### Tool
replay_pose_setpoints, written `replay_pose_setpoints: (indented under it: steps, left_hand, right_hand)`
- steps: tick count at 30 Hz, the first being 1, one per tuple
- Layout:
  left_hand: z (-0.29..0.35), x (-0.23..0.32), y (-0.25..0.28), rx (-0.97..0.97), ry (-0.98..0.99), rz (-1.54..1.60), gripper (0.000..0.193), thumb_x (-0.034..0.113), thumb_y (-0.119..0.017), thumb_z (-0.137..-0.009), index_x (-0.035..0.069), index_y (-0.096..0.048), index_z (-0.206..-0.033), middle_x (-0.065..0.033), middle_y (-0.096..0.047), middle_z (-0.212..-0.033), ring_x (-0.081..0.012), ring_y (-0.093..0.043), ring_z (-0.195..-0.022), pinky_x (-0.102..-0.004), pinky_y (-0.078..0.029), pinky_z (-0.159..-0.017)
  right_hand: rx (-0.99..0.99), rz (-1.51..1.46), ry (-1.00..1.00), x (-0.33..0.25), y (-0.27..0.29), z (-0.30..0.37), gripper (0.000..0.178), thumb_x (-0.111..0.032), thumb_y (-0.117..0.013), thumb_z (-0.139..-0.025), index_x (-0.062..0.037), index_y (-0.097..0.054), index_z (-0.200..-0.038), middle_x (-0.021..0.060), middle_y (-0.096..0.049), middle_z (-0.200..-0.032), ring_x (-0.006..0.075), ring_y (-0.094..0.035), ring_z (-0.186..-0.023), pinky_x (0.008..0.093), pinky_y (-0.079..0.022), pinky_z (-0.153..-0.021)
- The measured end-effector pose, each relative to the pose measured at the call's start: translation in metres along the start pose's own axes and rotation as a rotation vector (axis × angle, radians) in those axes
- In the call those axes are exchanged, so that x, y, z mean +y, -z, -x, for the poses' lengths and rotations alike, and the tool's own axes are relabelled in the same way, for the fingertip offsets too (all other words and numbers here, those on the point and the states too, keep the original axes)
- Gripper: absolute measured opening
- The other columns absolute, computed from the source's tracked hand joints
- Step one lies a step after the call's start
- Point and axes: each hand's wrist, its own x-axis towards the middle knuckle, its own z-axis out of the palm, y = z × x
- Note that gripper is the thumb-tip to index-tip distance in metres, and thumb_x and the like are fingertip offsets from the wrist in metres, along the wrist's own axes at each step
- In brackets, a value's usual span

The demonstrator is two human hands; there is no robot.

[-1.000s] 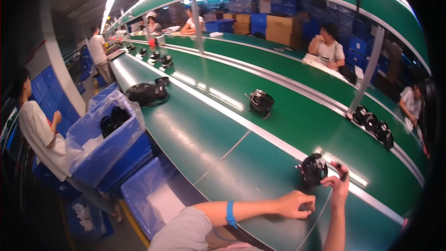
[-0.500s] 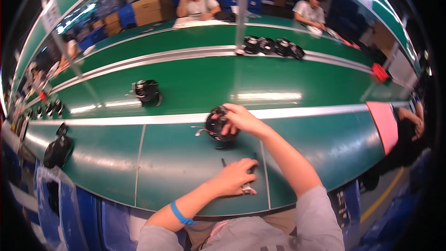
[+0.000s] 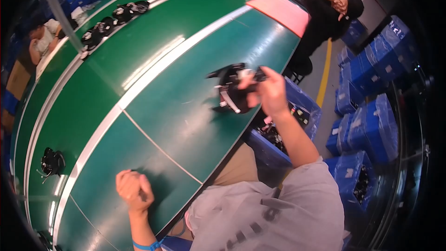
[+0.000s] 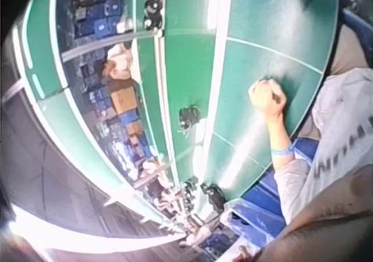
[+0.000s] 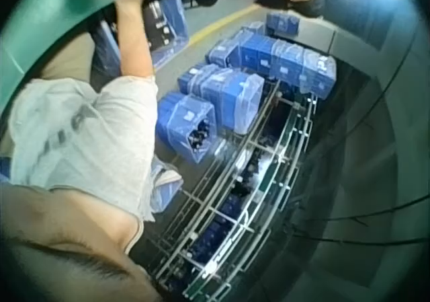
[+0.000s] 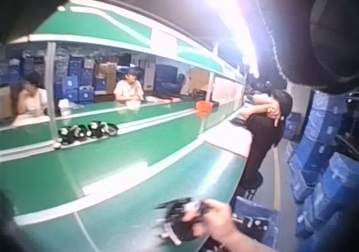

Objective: Assembling, cutting wires, and inspecting lighting fixture components on an assembly line.

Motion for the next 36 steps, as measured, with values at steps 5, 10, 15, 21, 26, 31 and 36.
replay_pose_setpoints:
  steps: [5,10,15,21,26,31,36]
  left_hand:
    - [0.011,-0.003,0.008,0.018,0.140,0.011,0.023,-0.009,-0.052,-0.077,-0.001,-0.043,-0.057,-0.0111,-0.036,-0.054,-0.0274,-0.036,-0.050,-0.0386,-0.042,-0.065]
    - [0.009,0.004,-0.007,-0.022,0.064,-0.024,0.023,-0.007,-0.053,-0.078,0.000,-0.043,-0.058,-0.0108,-0.036,-0.057,-0.0277,-0.036,-0.054,-0.0402,-0.042,-0.070]
    - [0.009,0.012,-0.017,-0.147,-0.021,-0.108,0.023,-0.003,-0.062,-0.075,0.001,-0.045,-0.060,-0.0101,-0.043,-0.062,-0.0276,-0.045,-0.060,-0.0446,-0.045,-0.081]
    - [0.006,0.009,-0.023,-0.211,-0.006,-0.096,0.021,-0.001,-0.069,-0.069,0.002,-0.050,-0.060,-0.0089,-0.046,-0.063,-0.0273,-0.049,-0.064,-0.0456,-0.046,-0.083]
    - [0.003,0.005,-0.020,-0.281,-0.003,-0.121,0.022,0.004,-0.074,-0.065,0.004,-0.053,-0.059,-0.0080,-0.048,-0.062,-0.0273,-0.053,-0.064,-0.0444,-0.048,-0.082]
    - [-0.002,-0.006,-0.014,-0.400,0.023,-0.032,0.032,0.026,-0.079,-0.069,0.006,-0.055,-0.063,-0.0066,-0.049,-0.067,-0.0269,-0.053,-0.072,-0.0422,-0.046,-0.082]
    - [-0.004,0.000,-0.007,-0.479,0.033,0.071,0.034,0.035,-0.074,-0.074,0.006,-0.061,-0.087,-0.0103,-0.054,-0.089,-0.0296,-0.053,-0.093,-0.0431,-0.043,-0.089]
  right_hand:
    - [0.421,0.430,-0.052,0.001,0.143,0.048,0.023,-0.017,-0.046,-0.098,-0.0006,-0.058,-0.088,0.0095,-0.065,-0.072,0.0044,-0.039,-0.037,0.0179,-0.027,-0.033]
    - [0.671,0.538,-0.167,0.066,0.259,0.091,0.018,-0.014,-0.048,-0.094,-0.0046,-0.058,-0.082,0.0055,-0.065,-0.071,0.0068,-0.042,-0.038,0.0209,-0.032,-0.035]
    - [0.854,0.621,-0.368,0.148,0.327,0.150,0.015,-0.012,-0.050,-0.090,-0.0046,-0.057,-0.080,0.0057,-0.067,-0.075,0.0106,-0.050,-0.042,0.0241,-0.038,-0.039]
    - [0.943,0.568,-0.651,0.202,0.363,0.206,0.010,-0.011,-0.055,-0.087,-0.0057,-0.054,-0.095,0.0064,-0.067,-0.082,0.0151,-0.058,-0.045,0.0283,-0.052,-0.044]
    - [0.899,0.528,-0.737,0.210,0.367,0.187,0.023,-0.015,-0.058,-0.086,-0.0018,-0.055,-0.105,0.0111,-0.063,-0.095,0.0222,-0.064,-0.064,0.0312,-0.059,-0.057]
    - [0.805,0.570,-0.778,0.184,0.385,0.186,0.030,-0.028,-0.060,-0.088,-0.0051,-0.063,-0.107,0.0103,-0.067,-0.088,0.0229,-0.066,-0.065,0.0320,-0.056,-0.045]
    - [0.659,1.434,-0.218,0.153,0.300,0.101,0.036,-0.013,-0.054,-0.086,-0.0020,-0.057,-0.120,0.0145,-0.068,-0.100,0.0277,-0.066,-0.091,0.0378,-0.051,-0.081]
